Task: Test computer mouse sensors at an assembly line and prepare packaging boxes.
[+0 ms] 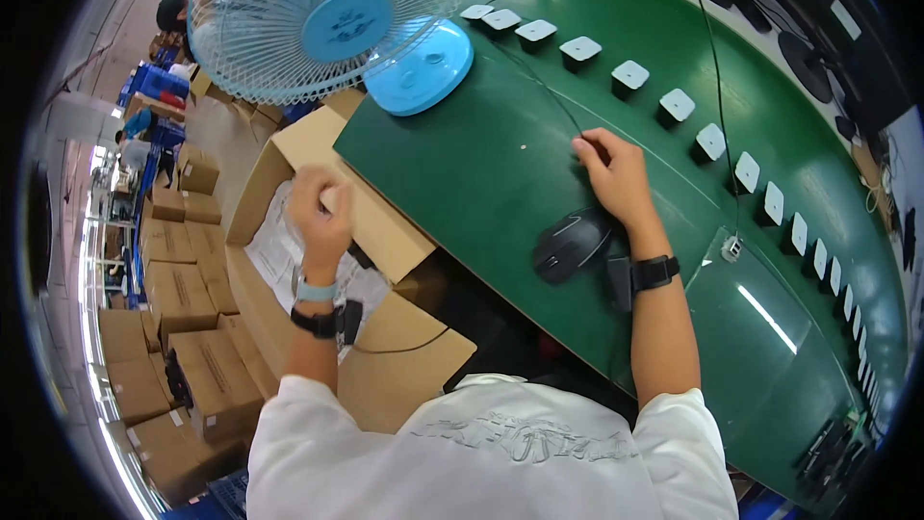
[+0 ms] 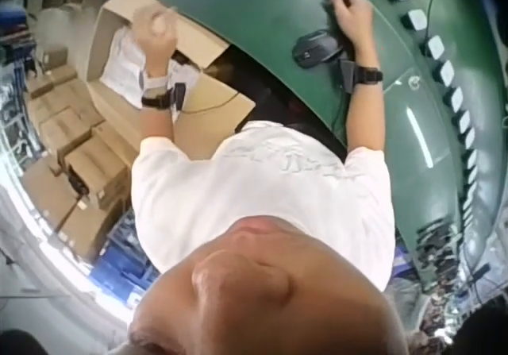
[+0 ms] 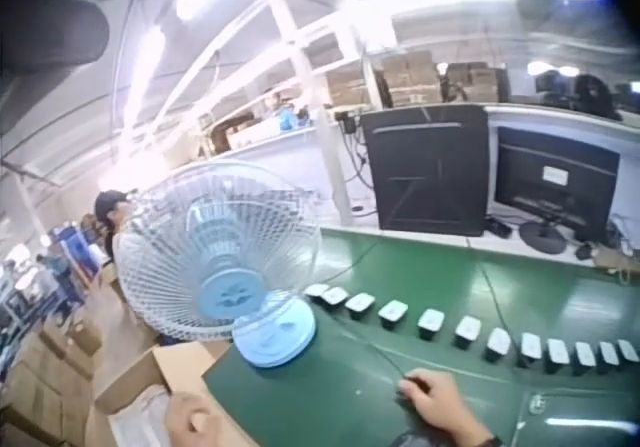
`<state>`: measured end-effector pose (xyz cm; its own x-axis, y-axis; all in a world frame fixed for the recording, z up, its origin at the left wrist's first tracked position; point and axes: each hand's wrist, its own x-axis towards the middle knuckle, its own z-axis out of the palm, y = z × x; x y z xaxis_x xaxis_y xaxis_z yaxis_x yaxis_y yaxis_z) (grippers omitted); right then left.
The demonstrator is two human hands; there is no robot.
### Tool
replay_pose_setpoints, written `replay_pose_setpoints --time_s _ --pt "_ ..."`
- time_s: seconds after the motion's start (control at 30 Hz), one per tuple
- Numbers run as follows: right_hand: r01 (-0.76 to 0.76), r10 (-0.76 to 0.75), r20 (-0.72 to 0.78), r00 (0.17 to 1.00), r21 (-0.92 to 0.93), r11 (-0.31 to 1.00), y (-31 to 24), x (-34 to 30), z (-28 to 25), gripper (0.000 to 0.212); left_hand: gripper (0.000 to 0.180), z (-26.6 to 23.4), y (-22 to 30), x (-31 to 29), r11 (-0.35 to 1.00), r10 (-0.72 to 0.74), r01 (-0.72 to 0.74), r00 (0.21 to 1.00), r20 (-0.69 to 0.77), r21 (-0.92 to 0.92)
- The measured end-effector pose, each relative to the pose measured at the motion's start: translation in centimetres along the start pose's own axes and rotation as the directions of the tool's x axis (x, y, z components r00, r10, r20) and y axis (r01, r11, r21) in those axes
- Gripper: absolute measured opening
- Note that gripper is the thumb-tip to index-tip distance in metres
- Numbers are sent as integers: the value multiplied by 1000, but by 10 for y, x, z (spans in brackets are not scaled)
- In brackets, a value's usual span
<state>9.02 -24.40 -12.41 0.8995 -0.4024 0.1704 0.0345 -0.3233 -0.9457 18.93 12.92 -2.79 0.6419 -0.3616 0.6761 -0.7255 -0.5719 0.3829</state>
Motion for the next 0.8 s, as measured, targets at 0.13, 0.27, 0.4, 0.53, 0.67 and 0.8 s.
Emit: replay_pose_setpoints --time_s 0.13,0.27,0.4,0.53,0.67,0.8 --pt "-24 24 -7 1000 -31 999 -1 -3 -19 23 28 140 57 106 958 274 -234 922 275 -168" --pt "20 -20 22 1000 -18 1000 -2 -1 -14 22 57 263 6 182 919 185 -277 931 314 280" --pt "85 -85 -14 996 -20 996 -8 0 -8 23 62 303 -35 223 929 -261 89 845 467 358" --pt "23 -25 -29 999 -60 998 -6 -1 -15 24 70 317 -40 233 925 -288 24 693 661 378" --pt "53 -60 -63 996 -96 994 -3 -2 -13 24 61 312 -23 221 941 -199 -30 758 622 337" --pt "42 -44 -39 998 -53 998 -6 0 -7 23 56 280 -5 191 956 -87 -20 932 352 292"
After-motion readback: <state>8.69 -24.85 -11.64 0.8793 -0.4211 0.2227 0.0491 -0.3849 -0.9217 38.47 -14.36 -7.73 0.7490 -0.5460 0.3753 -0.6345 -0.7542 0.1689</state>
